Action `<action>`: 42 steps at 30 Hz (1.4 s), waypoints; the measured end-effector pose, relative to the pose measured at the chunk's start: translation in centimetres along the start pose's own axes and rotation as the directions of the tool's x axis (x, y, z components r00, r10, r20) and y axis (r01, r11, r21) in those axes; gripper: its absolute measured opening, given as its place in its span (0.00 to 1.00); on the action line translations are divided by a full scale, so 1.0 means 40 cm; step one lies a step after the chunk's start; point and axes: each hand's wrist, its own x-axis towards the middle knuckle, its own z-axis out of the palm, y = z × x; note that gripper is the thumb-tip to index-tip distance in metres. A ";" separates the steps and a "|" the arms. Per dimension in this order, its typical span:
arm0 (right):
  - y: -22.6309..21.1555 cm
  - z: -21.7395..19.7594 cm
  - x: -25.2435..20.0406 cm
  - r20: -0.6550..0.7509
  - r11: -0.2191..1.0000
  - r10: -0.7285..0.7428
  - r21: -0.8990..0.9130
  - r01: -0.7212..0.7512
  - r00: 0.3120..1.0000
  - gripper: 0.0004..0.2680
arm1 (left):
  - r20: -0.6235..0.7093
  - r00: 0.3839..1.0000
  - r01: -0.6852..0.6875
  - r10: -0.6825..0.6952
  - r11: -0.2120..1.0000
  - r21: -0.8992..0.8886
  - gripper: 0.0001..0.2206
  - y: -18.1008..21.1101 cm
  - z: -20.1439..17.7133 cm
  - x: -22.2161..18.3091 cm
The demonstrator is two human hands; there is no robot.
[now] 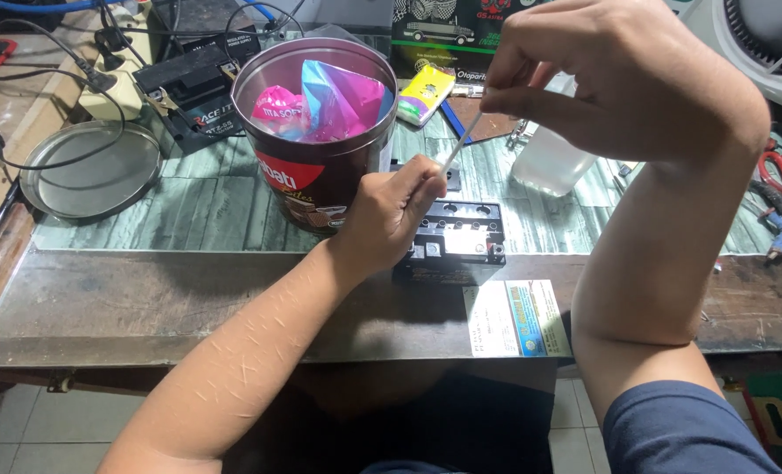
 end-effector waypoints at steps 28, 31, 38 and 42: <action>-0.052 -0.013 0.017 -0.266 0.919 -0.250 0.237 0.315 0.931 0.11 | -0.184 0.951 -0.162 0.250 0.906 0.392 0.12 0.058 -0.007 0.022; -0.066 -0.026 0.021 -0.259 0.910 -0.260 0.257 0.326 0.930 0.10 | -0.155 0.950 -0.170 0.271 0.866 0.471 0.14 0.081 -0.013 0.032; -0.038 -0.034 -0.013 -0.339 0.930 -0.206 0.226 0.292 0.918 0.08 | -0.187 0.982 0.034 -0.005 0.987 0.156 0.09 0.166 -0.032 0.105; 0.045 -0.008 -0.063 -0.453 0.913 0.004 0.366 0.182 0.891 0.03 | -0.089 0.957 0.263 -0.277 0.954 -0.147 0.15 0.227 -0.102 0.202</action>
